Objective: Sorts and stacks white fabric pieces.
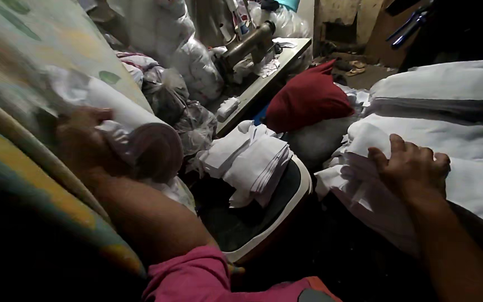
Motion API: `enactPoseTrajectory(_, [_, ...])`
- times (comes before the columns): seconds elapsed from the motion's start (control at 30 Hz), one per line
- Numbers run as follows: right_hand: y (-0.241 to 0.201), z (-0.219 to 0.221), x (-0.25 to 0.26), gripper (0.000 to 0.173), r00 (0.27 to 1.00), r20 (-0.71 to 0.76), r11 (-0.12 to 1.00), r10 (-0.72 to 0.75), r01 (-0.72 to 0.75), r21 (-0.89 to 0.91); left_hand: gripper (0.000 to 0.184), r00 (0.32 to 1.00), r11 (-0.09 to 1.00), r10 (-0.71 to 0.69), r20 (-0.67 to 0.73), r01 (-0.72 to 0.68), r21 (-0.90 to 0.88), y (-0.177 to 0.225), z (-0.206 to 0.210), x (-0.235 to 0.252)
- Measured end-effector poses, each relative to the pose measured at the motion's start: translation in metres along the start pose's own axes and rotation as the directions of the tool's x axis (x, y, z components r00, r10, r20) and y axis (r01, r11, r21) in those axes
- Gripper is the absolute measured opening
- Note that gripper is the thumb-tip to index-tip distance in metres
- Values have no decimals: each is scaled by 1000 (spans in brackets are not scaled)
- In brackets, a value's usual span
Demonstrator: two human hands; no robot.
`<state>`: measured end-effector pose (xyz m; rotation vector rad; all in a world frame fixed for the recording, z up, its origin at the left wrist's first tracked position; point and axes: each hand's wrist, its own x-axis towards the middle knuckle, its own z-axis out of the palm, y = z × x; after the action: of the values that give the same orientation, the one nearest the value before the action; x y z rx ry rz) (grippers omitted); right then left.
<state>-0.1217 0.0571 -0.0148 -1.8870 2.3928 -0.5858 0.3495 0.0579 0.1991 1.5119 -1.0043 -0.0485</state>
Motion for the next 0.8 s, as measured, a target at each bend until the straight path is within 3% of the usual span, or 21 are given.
enactPoseTrajectory(0.07, [1,0,1,86,1000,-13,1000,1,-1,-3,47,986,978,-112,126,87,188,-6,24,3])
enactPoseTrajectory(0.17, [1,1,2,86,1000,-23,1000,0,0,-7,51,928,971,-172,330,102,217,-41,88,6])
enactPoseTrajectory(0.23, [1,1,1,86,1000,-1,1000,6,-6,-8,50,827,973,-191,529,90,211,-75,141,-15])
enactPoseTrajectory(0.27, [2,1,0,85,1000,3,1000,7,-7,-11,51,751,966,-190,632,30,256,-99,164,-29])
enactPoseTrajectory(0.33, [1,0,0,84,1000,11,1000,9,-9,-24,57,624,832,-206,754,-294,470,-152,197,-59])
enactPoseTrajectory(0.37, [0,-1,-1,83,1000,15,999,13,-12,-33,65,614,725,-244,751,-398,562,-171,207,-71])
enactPoseTrajectory(0.43, [0,-4,-2,82,1000,24,999,17,-16,-37,73,663,613,-239,709,-463,640,-189,215,-88])
enactPoseTrajectory(0.53, [-2,-3,-1,79,1000,19,999,21,-21,-25,72,673,607,-225,705,-469,642,-193,211,-85])
enactPoseTrajectory(0.7, [11,-12,4,67,998,66,982,16,-29,188,80,632,758,-224,742,-366,540,-148,217,-85])
enactPoseTrajectory(0.77, [24,-26,5,59,999,42,951,-25,11,309,72,585,866,-82,807,-359,348,-123,230,-98])
enactPoseTrajectory(0.8, [30,-35,1,57,999,34,949,-30,17,314,67,529,907,-13,849,-350,232,-108,236,-108])
